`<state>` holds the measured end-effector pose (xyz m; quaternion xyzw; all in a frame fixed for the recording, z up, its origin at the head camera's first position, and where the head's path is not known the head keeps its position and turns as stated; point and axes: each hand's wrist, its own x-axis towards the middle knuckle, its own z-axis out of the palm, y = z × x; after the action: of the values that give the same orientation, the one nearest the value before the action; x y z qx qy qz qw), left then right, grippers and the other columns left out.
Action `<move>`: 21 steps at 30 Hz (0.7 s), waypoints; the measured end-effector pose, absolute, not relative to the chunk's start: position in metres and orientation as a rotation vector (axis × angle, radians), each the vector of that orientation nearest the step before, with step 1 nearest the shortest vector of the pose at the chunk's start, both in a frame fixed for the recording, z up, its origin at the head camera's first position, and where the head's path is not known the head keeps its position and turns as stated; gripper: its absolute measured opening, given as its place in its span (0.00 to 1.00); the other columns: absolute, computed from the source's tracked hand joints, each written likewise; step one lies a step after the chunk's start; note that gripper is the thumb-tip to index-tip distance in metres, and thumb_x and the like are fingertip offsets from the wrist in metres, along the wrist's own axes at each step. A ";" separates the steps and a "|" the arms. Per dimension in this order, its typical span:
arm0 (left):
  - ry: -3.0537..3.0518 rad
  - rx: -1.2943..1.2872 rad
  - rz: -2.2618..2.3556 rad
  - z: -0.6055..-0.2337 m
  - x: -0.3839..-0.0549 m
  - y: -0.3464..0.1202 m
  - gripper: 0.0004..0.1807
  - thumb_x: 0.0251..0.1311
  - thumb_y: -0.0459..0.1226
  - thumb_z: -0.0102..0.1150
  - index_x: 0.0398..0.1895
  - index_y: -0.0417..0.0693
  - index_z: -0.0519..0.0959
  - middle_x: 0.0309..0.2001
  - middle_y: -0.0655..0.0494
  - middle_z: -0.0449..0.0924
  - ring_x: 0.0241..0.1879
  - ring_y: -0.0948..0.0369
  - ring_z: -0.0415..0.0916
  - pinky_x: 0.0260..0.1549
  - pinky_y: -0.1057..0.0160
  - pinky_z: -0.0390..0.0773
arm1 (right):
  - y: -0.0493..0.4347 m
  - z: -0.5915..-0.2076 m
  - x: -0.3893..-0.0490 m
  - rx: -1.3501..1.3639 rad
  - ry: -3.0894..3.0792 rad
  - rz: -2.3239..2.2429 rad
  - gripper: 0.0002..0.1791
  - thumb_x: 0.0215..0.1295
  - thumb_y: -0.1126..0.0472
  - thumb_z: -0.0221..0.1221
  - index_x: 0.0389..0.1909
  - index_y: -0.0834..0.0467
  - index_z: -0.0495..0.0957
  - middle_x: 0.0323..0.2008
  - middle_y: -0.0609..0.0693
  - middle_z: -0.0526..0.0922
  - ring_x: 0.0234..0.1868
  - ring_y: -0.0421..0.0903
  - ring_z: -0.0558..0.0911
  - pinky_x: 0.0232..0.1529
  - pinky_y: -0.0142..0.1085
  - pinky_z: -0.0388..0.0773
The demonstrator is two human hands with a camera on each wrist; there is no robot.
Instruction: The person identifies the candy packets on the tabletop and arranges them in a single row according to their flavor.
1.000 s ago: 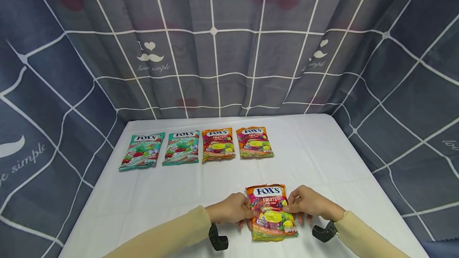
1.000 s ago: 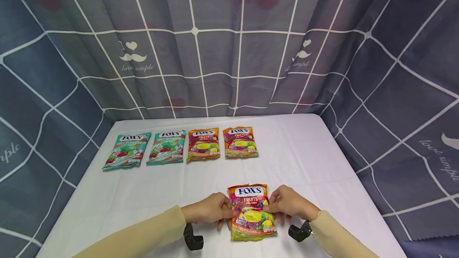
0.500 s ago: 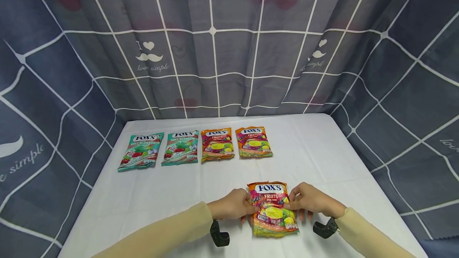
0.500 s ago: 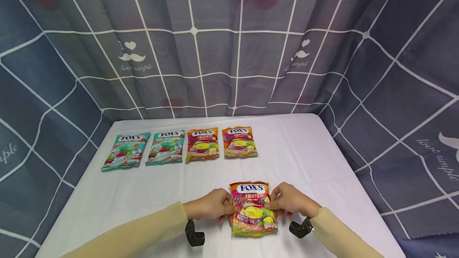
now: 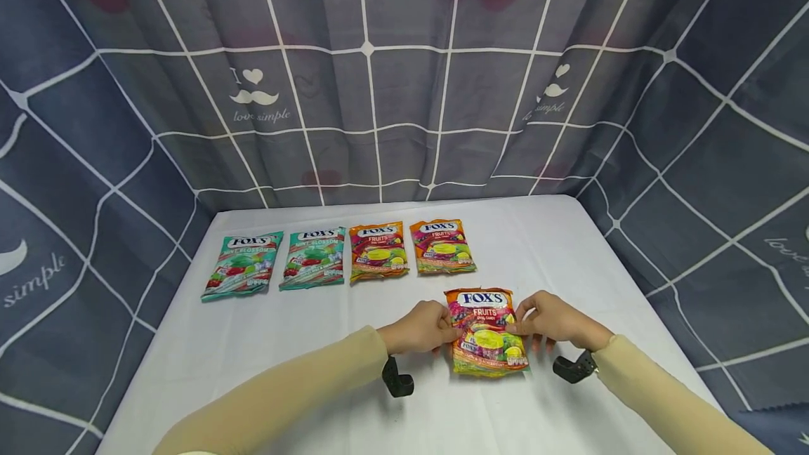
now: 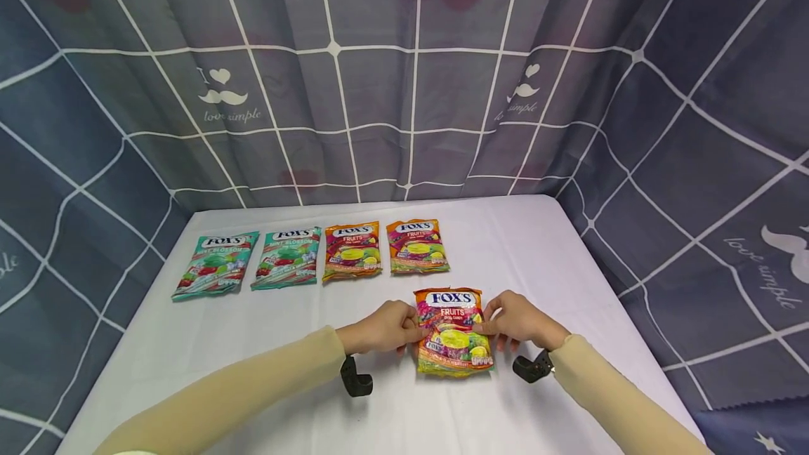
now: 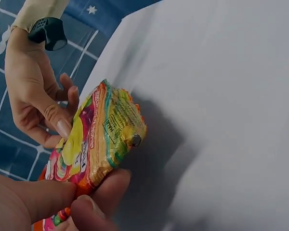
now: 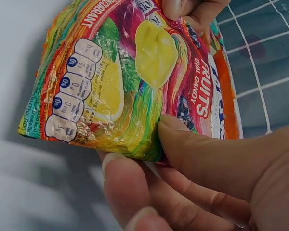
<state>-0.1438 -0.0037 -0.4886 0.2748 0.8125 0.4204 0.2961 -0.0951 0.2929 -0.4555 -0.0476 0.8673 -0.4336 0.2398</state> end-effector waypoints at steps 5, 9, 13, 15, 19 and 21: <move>2.206 0.755 1.122 -0.471 -0.159 0.010 0.18 0.78 0.37 0.67 0.25 0.42 0.81 0.21 0.44 0.84 0.18 0.56 0.77 0.22 0.68 0.67 | 0.301 -0.445 -0.113 -0.079 2.419 -1.152 0.12 0.74 0.58 0.72 0.39 0.64 0.84 0.27 0.55 0.87 0.21 0.47 0.83 0.20 0.36 0.77; 2.249 0.808 1.110 -0.468 -0.176 0.023 0.18 0.79 0.37 0.66 0.25 0.43 0.81 0.24 0.37 0.85 0.17 0.59 0.75 0.22 0.68 0.67 | 0.310 -0.436 -0.128 -0.050 2.460 -1.114 0.13 0.74 0.59 0.72 0.40 0.66 0.84 0.27 0.55 0.87 0.22 0.46 0.82 0.20 0.35 0.77; 2.322 0.852 1.073 -0.478 -0.199 0.037 0.20 0.80 0.40 0.66 0.24 0.46 0.79 0.23 0.41 0.86 0.15 0.62 0.73 0.21 0.67 0.69 | 0.316 -0.431 -0.147 -0.014 2.501 -1.070 0.13 0.74 0.59 0.72 0.41 0.67 0.85 0.26 0.55 0.86 0.21 0.43 0.80 0.21 0.35 0.77; 2.420 0.899 1.003 -0.493 -0.213 0.048 0.22 0.79 0.41 0.66 0.22 0.48 0.78 0.20 0.47 0.85 0.14 0.62 0.73 0.20 0.66 0.71 | 0.320 -0.431 -0.157 0.007 2.516 -1.060 0.13 0.74 0.60 0.72 0.42 0.67 0.85 0.26 0.55 0.86 0.21 0.42 0.80 0.22 0.34 0.78; 2.545 0.937 0.887 -0.539 -0.253 0.076 0.29 0.77 0.44 0.67 0.14 0.53 0.72 0.13 0.60 0.76 0.10 0.64 0.67 0.15 0.66 0.68 | 0.330 -0.433 -0.173 0.039 2.536 -1.056 0.13 0.74 0.60 0.72 0.42 0.68 0.84 0.28 0.57 0.86 0.22 0.43 0.80 0.23 0.35 0.79; 2.569 0.931 0.860 -0.526 -0.253 0.084 0.29 0.78 0.42 0.67 0.13 0.51 0.71 0.12 0.58 0.74 0.10 0.64 0.65 0.15 0.66 0.67 | 0.336 -0.435 -0.179 0.059 2.549 -1.060 0.14 0.74 0.59 0.72 0.42 0.69 0.84 0.29 0.57 0.86 0.23 0.44 0.80 0.24 0.36 0.79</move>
<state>-0.2531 0.0837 -0.5263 0.3219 0.8883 0.2972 0.1379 -0.1788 0.3356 -0.4352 0.0209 0.9065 -0.3771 0.1889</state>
